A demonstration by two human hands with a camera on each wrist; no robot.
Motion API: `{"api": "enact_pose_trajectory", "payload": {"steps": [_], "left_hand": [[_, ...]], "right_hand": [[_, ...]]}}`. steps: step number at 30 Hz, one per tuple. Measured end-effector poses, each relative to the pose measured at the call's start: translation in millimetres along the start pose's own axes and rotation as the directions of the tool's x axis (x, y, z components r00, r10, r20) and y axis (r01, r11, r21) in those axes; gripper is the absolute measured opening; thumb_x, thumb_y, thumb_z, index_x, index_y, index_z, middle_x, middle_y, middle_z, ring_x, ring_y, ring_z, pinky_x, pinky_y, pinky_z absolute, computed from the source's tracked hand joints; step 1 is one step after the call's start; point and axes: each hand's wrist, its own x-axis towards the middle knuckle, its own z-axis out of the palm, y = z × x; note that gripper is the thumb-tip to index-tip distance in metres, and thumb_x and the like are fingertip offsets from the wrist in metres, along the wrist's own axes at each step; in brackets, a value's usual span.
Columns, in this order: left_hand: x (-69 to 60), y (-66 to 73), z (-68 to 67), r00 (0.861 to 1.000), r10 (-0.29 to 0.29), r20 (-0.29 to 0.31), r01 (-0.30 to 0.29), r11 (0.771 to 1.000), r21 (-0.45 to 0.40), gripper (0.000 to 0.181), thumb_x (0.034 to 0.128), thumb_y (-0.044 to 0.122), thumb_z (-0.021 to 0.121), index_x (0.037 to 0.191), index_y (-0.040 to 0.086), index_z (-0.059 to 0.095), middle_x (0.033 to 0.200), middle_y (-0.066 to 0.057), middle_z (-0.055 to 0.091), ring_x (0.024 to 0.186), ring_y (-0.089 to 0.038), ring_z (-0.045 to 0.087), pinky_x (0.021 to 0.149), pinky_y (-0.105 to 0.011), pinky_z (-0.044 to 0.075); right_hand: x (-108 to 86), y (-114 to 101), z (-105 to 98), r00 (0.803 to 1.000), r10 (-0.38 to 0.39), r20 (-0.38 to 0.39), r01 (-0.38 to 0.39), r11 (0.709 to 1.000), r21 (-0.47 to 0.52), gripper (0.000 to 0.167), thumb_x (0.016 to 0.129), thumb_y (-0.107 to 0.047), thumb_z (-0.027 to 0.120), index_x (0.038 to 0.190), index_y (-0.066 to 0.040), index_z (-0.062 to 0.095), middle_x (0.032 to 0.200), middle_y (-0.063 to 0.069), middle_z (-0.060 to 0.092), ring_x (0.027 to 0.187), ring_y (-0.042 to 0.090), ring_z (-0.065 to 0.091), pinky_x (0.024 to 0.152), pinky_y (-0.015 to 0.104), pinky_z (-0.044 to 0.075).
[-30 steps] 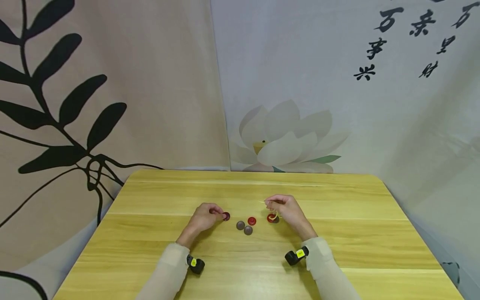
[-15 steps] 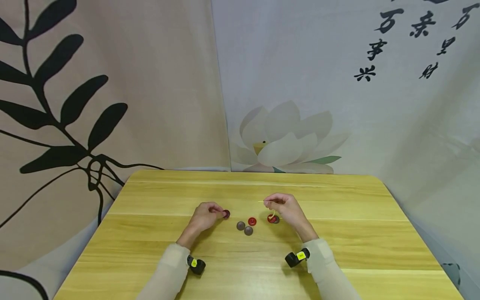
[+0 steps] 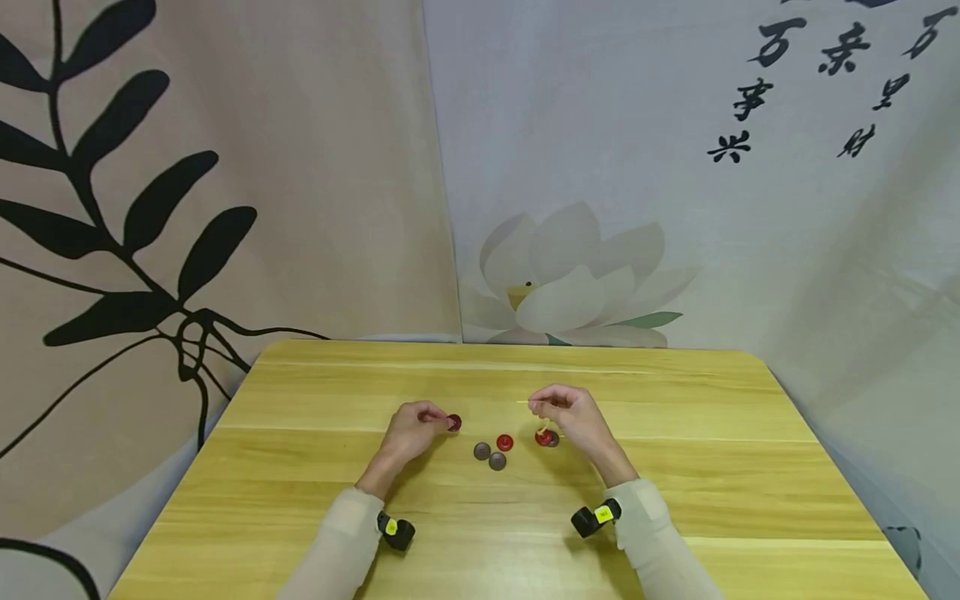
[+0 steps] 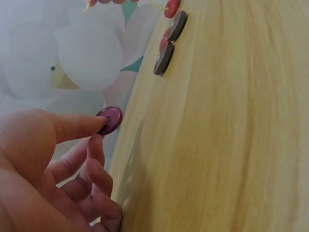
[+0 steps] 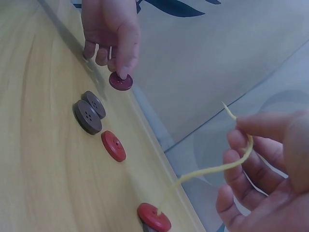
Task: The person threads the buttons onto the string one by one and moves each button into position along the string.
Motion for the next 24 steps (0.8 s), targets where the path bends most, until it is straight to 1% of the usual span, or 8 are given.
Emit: {"api": "enact_pose_trajectory", "payload": {"steps": [4, 7, 10, 13, 16, 19, 22, 24], "left_hand": [[-0.1, 2.5, 1.5, 1.0, -0.003, -0.015, 0.003, 1.0, -0.011, 0.011, 0.0901, 0.02, 0.071, 0.093, 0.01, 0.072, 0.085, -0.004, 0.064, 0.076, -0.018, 0.053, 0.065, -0.029, 0.041], [-0.9, 5.1, 2.8, 1.0, -0.002, -0.027, 0.001, 1.0, -0.018, 0.011, 0.0904, 0.02, 0.071, 0.093, 0.009, 0.072, 0.084, -0.004, 0.063, 0.072, -0.017, 0.052, 0.062, -0.029, 0.041], [-2.0, 7.9, 4.0, 0.999, 0.001, -0.036, -0.002, 1.0, -0.029, 0.011, 0.0902, 0.018, 0.07, 0.094, 0.008, 0.072, 0.083, -0.005, 0.062, 0.071, -0.017, 0.051, 0.061, -0.029, 0.041], [-2.6, 10.9, 4.8, 0.999, 0.004, -0.046, -0.006, 0.999, -0.039, 0.01, 0.0898, 0.017, 0.071, 0.094, 0.008, 0.072, 0.083, -0.004, 0.062, 0.073, -0.018, 0.052, 0.064, -0.03, 0.041], [-3.4, 12.7, 5.9, 0.998, 0.009, -0.06, -0.012, 0.999, -0.048, 0.009, 0.0894, 0.016, 0.071, 0.093, 0.008, 0.073, 0.082, -0.004, 0.062, 0.073, -0.018, 0.053, 0.065, -0.03, 0.041], [-4.3, 14.3, 7.4, 0.997, 0.018, -0.071, -0.022, 0.999, -0.05, 0.01, 0.0893, 0.017, 0.072, 0.093, 0.008, 0.073, 0.081, -0.004, 0.063, 0.072, -0.017, 0.053, 0.063, -0.029, 0.041], [-4.8, 16.8, 9.3, 0.996, 0.038, -0.078, -0.041, 0.998, -0.048, 0.011, 0.0895, 0.018, 0.072, 0.092, 0.007, 0.073, 0.081, -0.004, 0.064, 0.071, -0.016, 0.053, 0.059, -0.027, 0.041], [-4.9, 18.9, 10.5, 0.996, 0.047, -0.08, -0.051, 0.997, -0.057, 0.011, 0.0891, 0.018, 0.073, 0.092, 0.008, 0.073, 0.081, -0.004, 0.064, 0.071, -0.016, 0.054, 0.06, -0.027, 0.042]], "right_hand": [[-1.3, -2, 0, 1.0, -0.005, 0.002, 0.005, 1.0, -0.009, 0.021, 0.095, -0.012, 0.065, 0.108, 0.004, 0.069, 0.103, 0.019, 0.07, 0.093, 0.032, 0.063, 0.087, 0.048, 0.051], [-2.7, -4, 2, 1.0, -0.008, 0.014, 0.008, 1.0, 0.002, 0.021, 0.095, -0.012, 0.065, 0.108, 0.004, 0.069, 0.105, 0.022, 0.069, 0.096, 0.037, 0.063, 0.09, 0.051, 0.05], [-4.1, -5, 4, 1.0, -0.013, 0.022, 0.013, 1.0, 0.007, 0.021, 0.095, -0.011, 0.065, 0.108, 0.005, 0.069, 0.106, 0.024, 0.068, 0.098, 0.04, 0.062, 0.091, 0.051, 0.051], [-4.5, -6, 5, 0.999, -0.024, 0.024, 0.024, 1.0, 0.011, 0.02, 0.095, -0.011, 0.066, 0.107, 0.005, 0.069, 0.106, 0.025, 0.068, 0.097, 0.04, 0.063, 0.09, 0.052, 0.051], [-5.4, -6, 5, 0.999, -0.036, 0.025, 0.036, 0.999, 0.004, 0.017, 0.095, -0.012, 0.066, 0.105, 0.002, 0.07, 0.104, 0.02, 0.07, 0.095, 0.036, 0.064, 0.09, 0.051, 0.052], [-6.8, -7, 5, 0.999, -0.041, 0.028, 0.041, 0.999, -0.004, 0.015, 0.095, -0.013, 0.067, 0.103, -0.002, 0.071, 0.102, 0.017, 0.071, 0.095, 0.036, 0.065, 0.088, 0.05, 0.053], [-8.2, -8, 6, 0.998, -0.051, 0.034, 0.051, 0.999, -0.006, 0.015, 0.094, -0.013, 0.067, 0.103, -0.002, 0.072, 0.103, 0.019, 0.07, 0.096, 0.04, 0.064, 0.087, 0.051, 0.052], [-8.7, -9, 6, 0.998, -0.05, 0.039, 0.05, 0.999, -0.001, 0.013, 0.094, -0.014, 0.068, 0.101, -0.004, 0.072, 0.104, 0.021, 0.07, 0.097, 0.043, 0.063, 0.088, 0.053, 0.052]]}}
